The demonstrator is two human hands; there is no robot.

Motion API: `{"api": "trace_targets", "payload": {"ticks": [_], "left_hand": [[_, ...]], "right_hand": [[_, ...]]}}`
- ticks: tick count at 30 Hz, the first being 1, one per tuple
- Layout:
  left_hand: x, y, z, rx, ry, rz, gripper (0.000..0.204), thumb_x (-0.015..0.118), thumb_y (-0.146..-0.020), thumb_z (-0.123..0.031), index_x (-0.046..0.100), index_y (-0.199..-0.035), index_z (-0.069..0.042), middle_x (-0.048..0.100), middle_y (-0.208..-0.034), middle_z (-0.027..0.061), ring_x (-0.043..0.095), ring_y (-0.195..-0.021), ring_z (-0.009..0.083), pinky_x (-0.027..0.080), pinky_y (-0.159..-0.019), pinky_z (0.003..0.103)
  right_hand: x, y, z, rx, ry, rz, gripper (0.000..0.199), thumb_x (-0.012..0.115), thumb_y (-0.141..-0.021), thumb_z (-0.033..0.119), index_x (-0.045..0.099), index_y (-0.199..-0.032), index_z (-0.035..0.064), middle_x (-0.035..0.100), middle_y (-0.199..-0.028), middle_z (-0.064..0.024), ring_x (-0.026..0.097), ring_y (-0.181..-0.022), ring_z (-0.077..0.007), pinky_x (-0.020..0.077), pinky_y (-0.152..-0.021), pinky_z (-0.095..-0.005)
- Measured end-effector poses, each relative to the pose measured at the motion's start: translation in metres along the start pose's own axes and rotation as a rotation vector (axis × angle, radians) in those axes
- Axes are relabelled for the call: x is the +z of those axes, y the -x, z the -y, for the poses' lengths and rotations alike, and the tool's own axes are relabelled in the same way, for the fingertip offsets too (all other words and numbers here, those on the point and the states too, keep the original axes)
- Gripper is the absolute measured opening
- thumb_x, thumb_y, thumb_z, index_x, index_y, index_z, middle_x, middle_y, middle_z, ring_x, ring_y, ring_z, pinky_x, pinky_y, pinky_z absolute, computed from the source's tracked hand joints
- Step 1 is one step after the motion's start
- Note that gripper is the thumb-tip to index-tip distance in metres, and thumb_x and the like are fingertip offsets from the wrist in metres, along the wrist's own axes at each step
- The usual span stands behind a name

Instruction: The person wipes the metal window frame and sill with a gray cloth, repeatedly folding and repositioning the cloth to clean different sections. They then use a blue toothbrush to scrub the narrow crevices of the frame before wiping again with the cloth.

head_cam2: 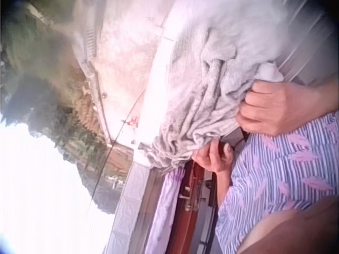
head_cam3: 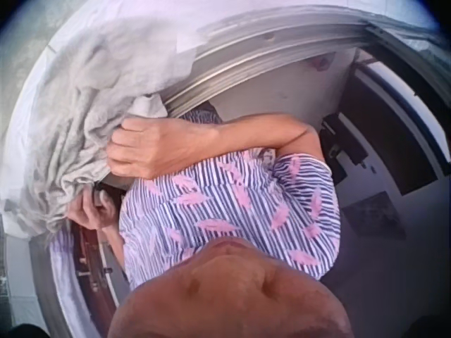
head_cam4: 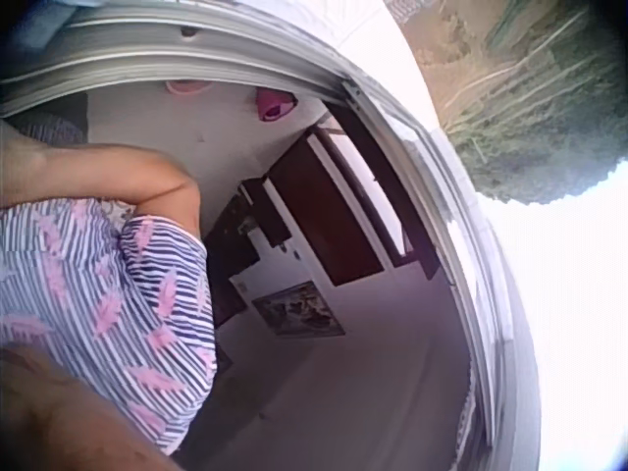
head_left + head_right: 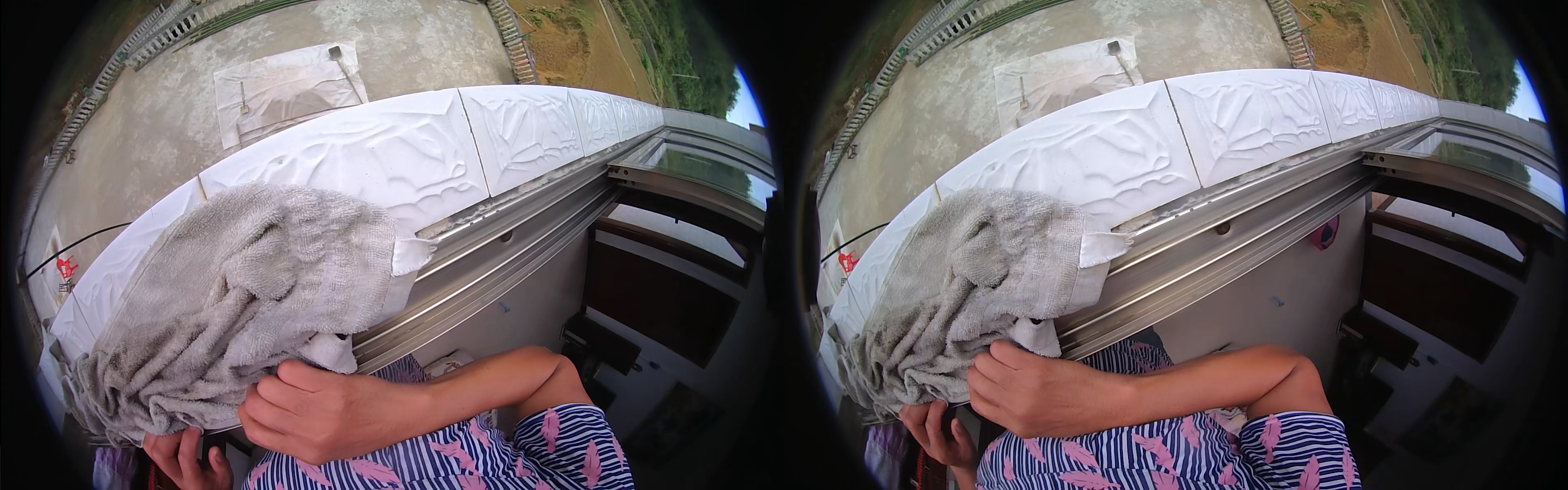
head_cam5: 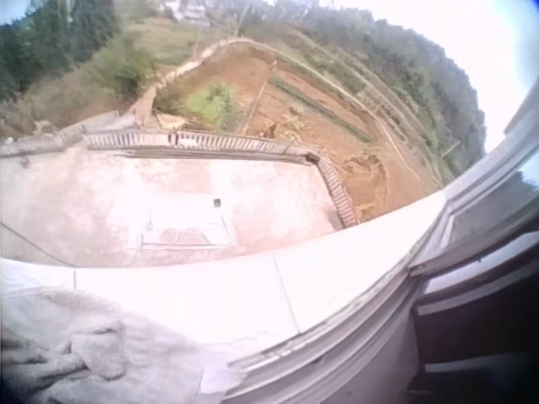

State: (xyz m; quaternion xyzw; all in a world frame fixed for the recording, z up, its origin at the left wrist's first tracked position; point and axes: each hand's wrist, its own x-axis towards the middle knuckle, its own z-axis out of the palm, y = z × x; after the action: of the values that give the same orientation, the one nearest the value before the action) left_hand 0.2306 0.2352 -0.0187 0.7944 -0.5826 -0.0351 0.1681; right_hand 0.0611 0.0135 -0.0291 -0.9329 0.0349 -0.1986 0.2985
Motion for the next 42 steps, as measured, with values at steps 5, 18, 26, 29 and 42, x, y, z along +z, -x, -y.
{"api": "trace_targets", "payload": {"ticks": [5, 18, 26, 29, 42], "left_hand": [[0.015, -0.044, -0.045, 0.070, 0.041, 0.041, 0.038, 0.064, -0.086, -0.036, 0.058, -0.111, -0.007, 0.053, -0.092, 0.0103, 0.049, -0.085, 0.0302, 0.040, -0.079, 0.047], [0.049, -0.100, -0.122, 0.164, 0.180, -0.061, 0.042, 0.081, -0.058, -0.026, 0.068, -0.094, -0.009, 0.054, -0.089, 0.0039, 0.050, -0.083, 0.0258, 0.042, -0.071, 0.038], [0.038, -0.102, -0.113, 0.184, 0.275, 0.014, 0.040, 0.079, -0.064, -0.025, 0.066, -0.099, -0.008, 0.055, -0.088, 0.0045, 0.052, -0.078, 0.0232, 0.041, -0.066, 0.035], [0.035, -0.093, -0.100, 0.146, 0.222, -0.034, 0.040, 0.077, -0.067, -0.025, 0.064, -0.100, -0.006, 0.054, -0.086, 0.0057, 0.053, -0.076, 0.0239, 0.042, -0.064, 0.036], [0.038, -0.073, -0.077, 0.129, 0.235, -0.038, 0.039, 0.077, -0.065, -0.021, 0.061, -0.097, -0.005, 0.052, -0.089, 0.0075, 0.052, -0.081, 0.0258, 0.041, -0.068, 0.037]], "right_hand": [[-0.041, 0.026, -0.019, 0.049, 0.104, 0.041, 0.026, 0.059, -0.072, 0.017, 0.062, -0.092, 0.0005, 0.053, -0.084, -0.0037, 0.051, -0.080, -0.0160, 0.0396, -0.071, -0.0258], [-0.140, 0.042, -0.036, 0.365, 0.216, 0.465, 0.031, 0.076, -0.071, 0.017, 0.063, -0.095, 0.0051, 0.054, -0.085, -0.0071, 0.055, -0.081, -0.0280, 0.0430, -0.068, -0.0383], [-0.148, -0.004, -0.020, 0.818, -0.136, 0.893, 0.045, 0.067, -0.082, 0.017, 0.053, -0.115, -0.0109, 0.061, -0.062, -0.0195, 0.063, -0.063, -0.0376, 0.0481, -0.058, -0.0417], [-0.148, -0.015, -0.019, 0.950, -0.216, 0.936, 0.049, 0.066, -0.083, 0.017, 0.050, -0.120, -0.0117, 0.060, -0.060, -0.0183, 0.062, -0.058, -0.0299, 0.0474, -0.057, -0.0385], [-0.118, -0.034, 0.012, 1.015, -0.345, 0.997, 0.070, 0.063, -0.085, 0.009, 0.028, -0.144, -0.0073, 0.043, -0.054, -0.0048, 0.043, -0.050, -0.0125, 0.0370, -0.050, -0.0304]]}}
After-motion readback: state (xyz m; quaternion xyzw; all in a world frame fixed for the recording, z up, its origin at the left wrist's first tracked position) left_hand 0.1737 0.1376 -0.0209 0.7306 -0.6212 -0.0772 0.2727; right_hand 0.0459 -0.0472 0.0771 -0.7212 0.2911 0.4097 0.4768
